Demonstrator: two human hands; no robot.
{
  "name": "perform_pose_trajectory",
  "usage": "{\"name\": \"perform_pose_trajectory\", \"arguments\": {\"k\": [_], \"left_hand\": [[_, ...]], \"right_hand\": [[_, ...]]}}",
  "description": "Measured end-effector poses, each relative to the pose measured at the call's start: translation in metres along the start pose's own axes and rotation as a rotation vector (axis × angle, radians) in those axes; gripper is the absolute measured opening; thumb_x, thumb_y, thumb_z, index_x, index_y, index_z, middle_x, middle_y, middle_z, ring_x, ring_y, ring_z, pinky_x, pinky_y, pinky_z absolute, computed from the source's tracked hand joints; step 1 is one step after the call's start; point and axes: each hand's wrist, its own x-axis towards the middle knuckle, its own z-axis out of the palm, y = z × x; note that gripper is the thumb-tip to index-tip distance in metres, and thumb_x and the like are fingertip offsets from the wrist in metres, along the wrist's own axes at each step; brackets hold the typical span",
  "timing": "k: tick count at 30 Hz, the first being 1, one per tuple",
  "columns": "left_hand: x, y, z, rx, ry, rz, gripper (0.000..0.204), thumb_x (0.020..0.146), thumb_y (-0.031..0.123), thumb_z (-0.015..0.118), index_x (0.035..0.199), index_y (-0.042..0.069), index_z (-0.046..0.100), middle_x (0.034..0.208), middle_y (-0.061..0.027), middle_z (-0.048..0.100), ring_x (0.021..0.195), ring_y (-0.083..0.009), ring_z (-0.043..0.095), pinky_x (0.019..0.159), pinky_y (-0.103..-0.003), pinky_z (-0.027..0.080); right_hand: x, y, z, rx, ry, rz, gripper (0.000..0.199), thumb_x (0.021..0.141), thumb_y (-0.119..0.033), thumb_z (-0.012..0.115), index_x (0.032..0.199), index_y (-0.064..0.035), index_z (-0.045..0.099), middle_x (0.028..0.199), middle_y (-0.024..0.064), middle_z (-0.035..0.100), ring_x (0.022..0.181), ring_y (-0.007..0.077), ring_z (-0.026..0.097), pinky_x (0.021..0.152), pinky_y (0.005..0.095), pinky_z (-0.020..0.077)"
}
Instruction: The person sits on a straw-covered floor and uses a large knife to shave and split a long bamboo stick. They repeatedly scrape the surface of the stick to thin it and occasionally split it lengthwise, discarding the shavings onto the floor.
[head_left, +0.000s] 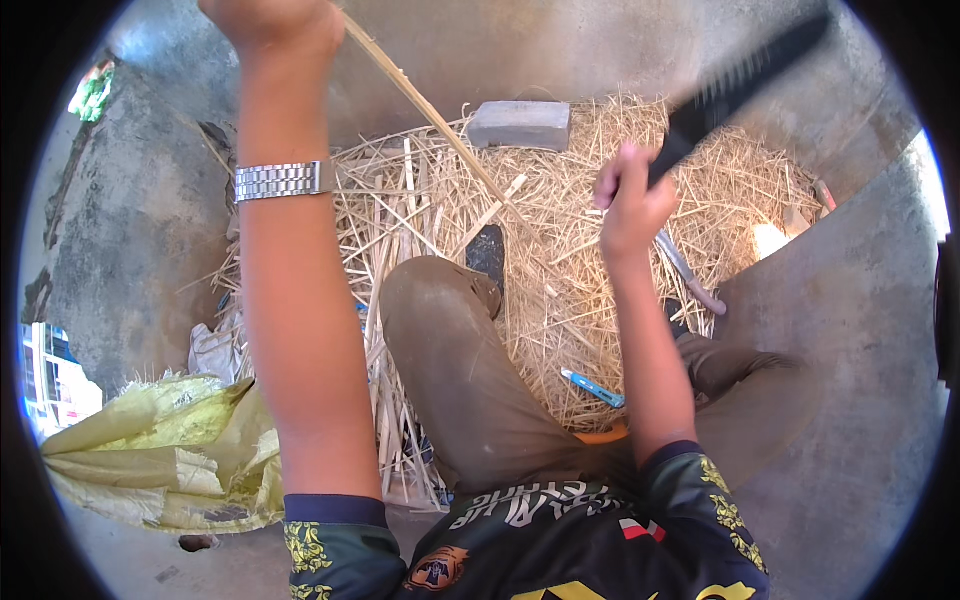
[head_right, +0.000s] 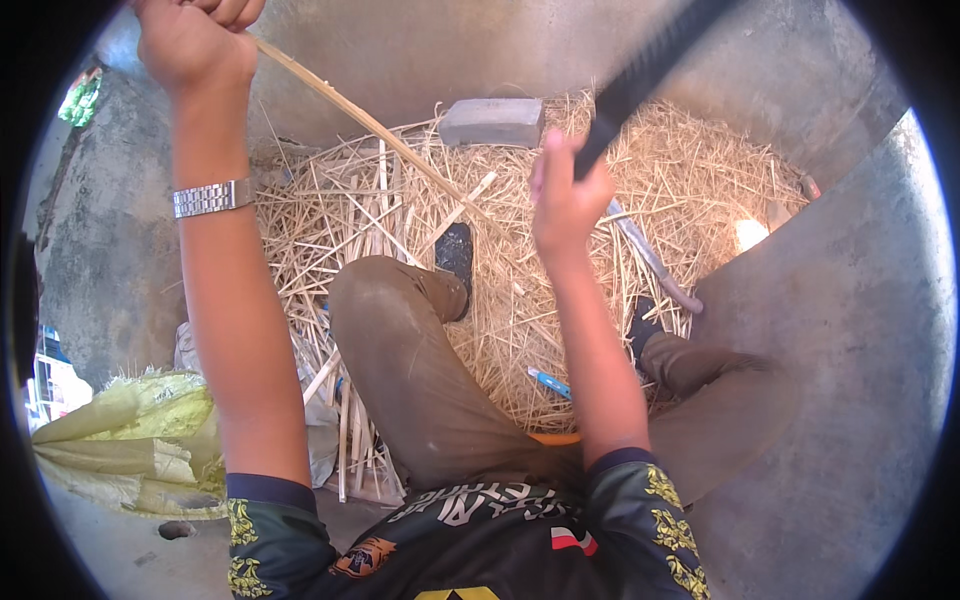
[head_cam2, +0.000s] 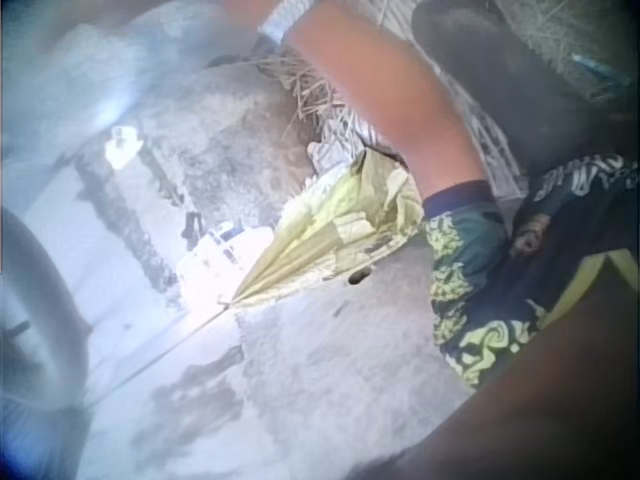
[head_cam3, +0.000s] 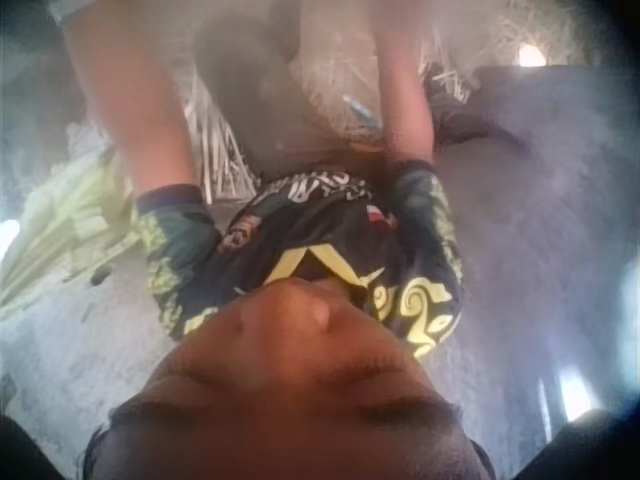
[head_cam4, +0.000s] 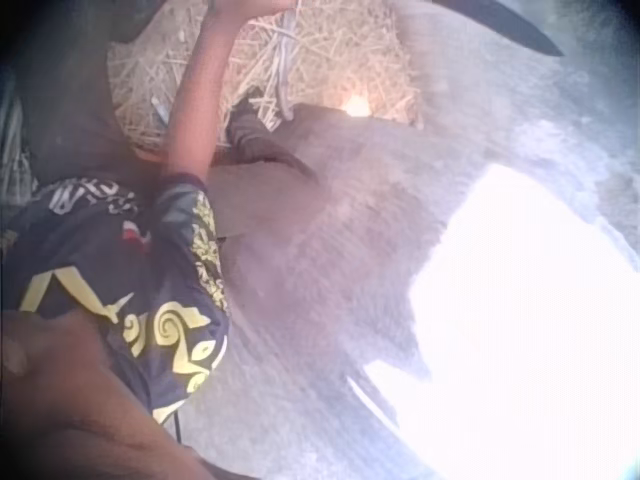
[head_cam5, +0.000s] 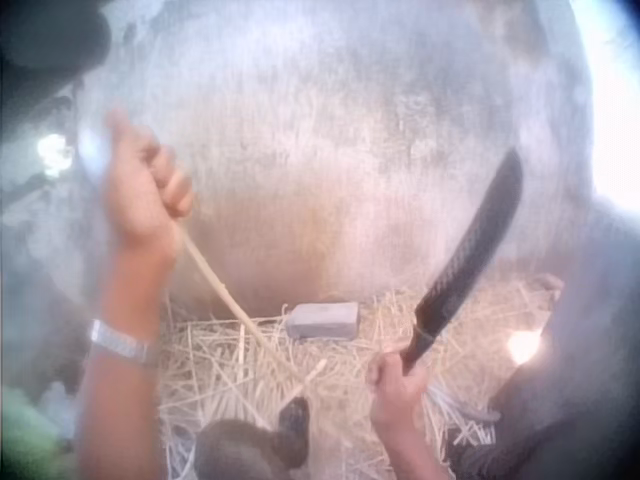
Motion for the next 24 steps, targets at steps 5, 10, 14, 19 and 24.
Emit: {"name": "perform_pose_trajectory", "arguments": {"k": [5, 10, 14, 19, 24], "left_hand": [[-0.002, 0.002, 0.022, 0.117, -0.071, 0.058, 0.056, 0.104, 0.058, 0.037, 0.063, 0.020, 0.029, 0.051, 0.0080, 0.022, 0.039, -0.0063, 0.020, 0.035, -0.025, 0.017], [0.001, -0.016, 0.020, 0.149, -0.075, 0.044, 0.057, 0.104, 0.058, 0.036, 0.062, 0.020, 0.028, 0.050, 0.0080, 0.024, 0.039, -0.0059, 0.021, 0.034, -0.025, 0.017], [0.006, -0.009, 0.018, 0.120, -0.104, 0.056, 0.056, 0.105, 0.058, 0.036, 0.064, 0.020, 0.029, 0.050, 0.0083, 0.023, 0.039, -0.0060, 0.020, 0.034, -0.024, 0.017], [-0.001, -0.013, 0.021, 0.092, -0.101, 0.086, 0.056, 0.106, 0.056, 0.032, 0.064, 0.019, 0.028, 0.050, 0.0082, 0.021, 0.039, -0.0067, 0.019, 0.034, -0.024, 0.016], [-0.015, -0.005, 0.034, 0.194, -0.145, 0.120, 0.057, 0.106, 0.055, 0.032, 0.062, 0.019, 0.027, 0.050, 0.0080, 0.021, 0.039, -0.0068, 0.019, 0.034, -0.024, 0.016]], "right_hand": [[-0.171, 0.173, -0.110, -0.960, -0.315, 0.667, 0.040, 0.091, -0.031, 0.059, 0.089, 0.0090, 0.065, 0.073, 0.0215, 0.067, 0.064, 0.0314, 0.066, 0.064, 0.0434, 0.0521], [-0.100, 0.133, -0.107, -1.114, -0.367, 0.795, 0.051, 0.084, -0.042, 0.064, 0.074, 0.0077, 0.068, 0.069, 0.0227, 0.067, 0.062, 0.0327, 0.066, 0.063, 0.0437, 0.0518], [-0.024, 0.062, -0.060, -1.003, -0.412, 0.799, 0.049, 0.099, -0.043, 0.054, 0.064, -0.0081, 0.058, 0.054, -0.0009, 0.051, 0.043, 0.0106, 0.043, 0.042, 0.0301, 0.0368], [0.008, -0.041, 0.005, -0.279, -0.240, 0.454, 0.043, 0.104, -0.040, 0.053, 0.071, -0.0123, 0.049, 0.054, -0.0049, 0.042, 0.043, 0.0047, 0.037, 0.039, 0.0211, 0.0290], [-0.035, 0.054, -0.012, 0.013, 0.031, 0.013, 0.032, 0.104, -0.027, 0.053, 0.078, -0.0127, 0.042, 0.061, -0.0053, 0.043, 0.051, 0.0032, 0.039, 0.045, 0.0203, 0.0313]]}}
